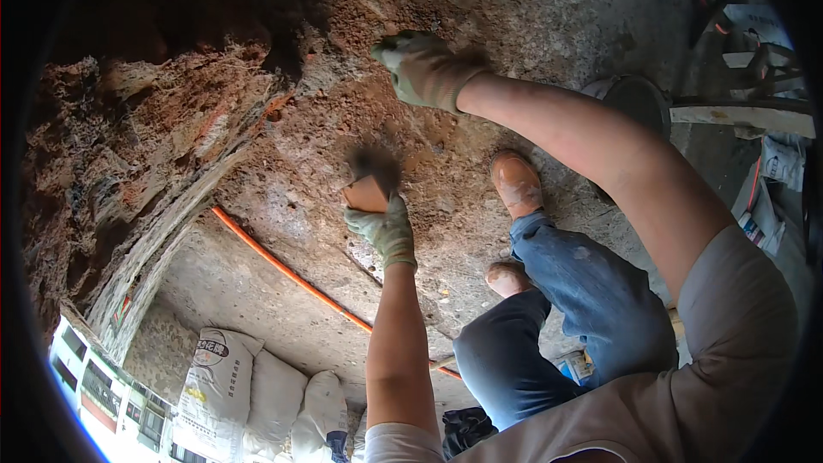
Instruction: Applying mortar and laying bricks to construct or repair a wall.
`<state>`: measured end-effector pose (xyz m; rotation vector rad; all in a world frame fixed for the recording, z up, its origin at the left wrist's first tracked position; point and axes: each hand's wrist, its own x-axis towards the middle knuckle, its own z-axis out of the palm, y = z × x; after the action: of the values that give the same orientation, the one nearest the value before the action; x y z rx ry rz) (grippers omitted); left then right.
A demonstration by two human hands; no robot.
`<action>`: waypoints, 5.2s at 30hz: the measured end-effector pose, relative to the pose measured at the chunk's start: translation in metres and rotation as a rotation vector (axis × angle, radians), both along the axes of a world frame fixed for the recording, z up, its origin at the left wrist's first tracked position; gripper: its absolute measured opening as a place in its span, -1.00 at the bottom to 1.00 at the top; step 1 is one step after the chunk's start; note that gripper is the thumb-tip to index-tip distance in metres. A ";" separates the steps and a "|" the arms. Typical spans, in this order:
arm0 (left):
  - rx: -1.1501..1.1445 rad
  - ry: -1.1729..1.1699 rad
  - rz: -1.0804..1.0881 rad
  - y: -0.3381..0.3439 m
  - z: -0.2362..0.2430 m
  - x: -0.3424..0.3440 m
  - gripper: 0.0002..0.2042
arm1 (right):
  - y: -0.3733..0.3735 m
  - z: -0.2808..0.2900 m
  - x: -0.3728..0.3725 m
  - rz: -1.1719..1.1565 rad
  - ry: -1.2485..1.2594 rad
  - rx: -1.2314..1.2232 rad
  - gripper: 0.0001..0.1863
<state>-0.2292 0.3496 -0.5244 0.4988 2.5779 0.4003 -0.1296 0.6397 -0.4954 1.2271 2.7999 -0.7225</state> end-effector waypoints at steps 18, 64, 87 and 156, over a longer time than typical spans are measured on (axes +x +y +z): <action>0.247 0.070 -0.291 -0.067 -0.004 -0.021 -0.03 | -0.045 0.029 0.016 0.327 -0.478 0.065 -0.10; 0.222 0.190 -0.345 -0.080 -0.003 -0.033 -0.02 | -0.004 -0.069 -0.186 -0.099 0.271 0.132 -0.57; 0.522 -0.154 -1.020 0.045 0.142 0.064 0.09 | -0.160 0.089 0.132 -0.476 0.509 -1.181 -0.58; -0.098 0.317 -1.292 0.000 0.021 0.019 0.02 | -0.139 0.237 0.424 -0.071 -0.909 -0.029 -0.81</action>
<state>-0.2101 0.3499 -0.5035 2.0679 1.9382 -0.2836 0.2947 0.5003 -0.2589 1.2260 1.9920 -0.1209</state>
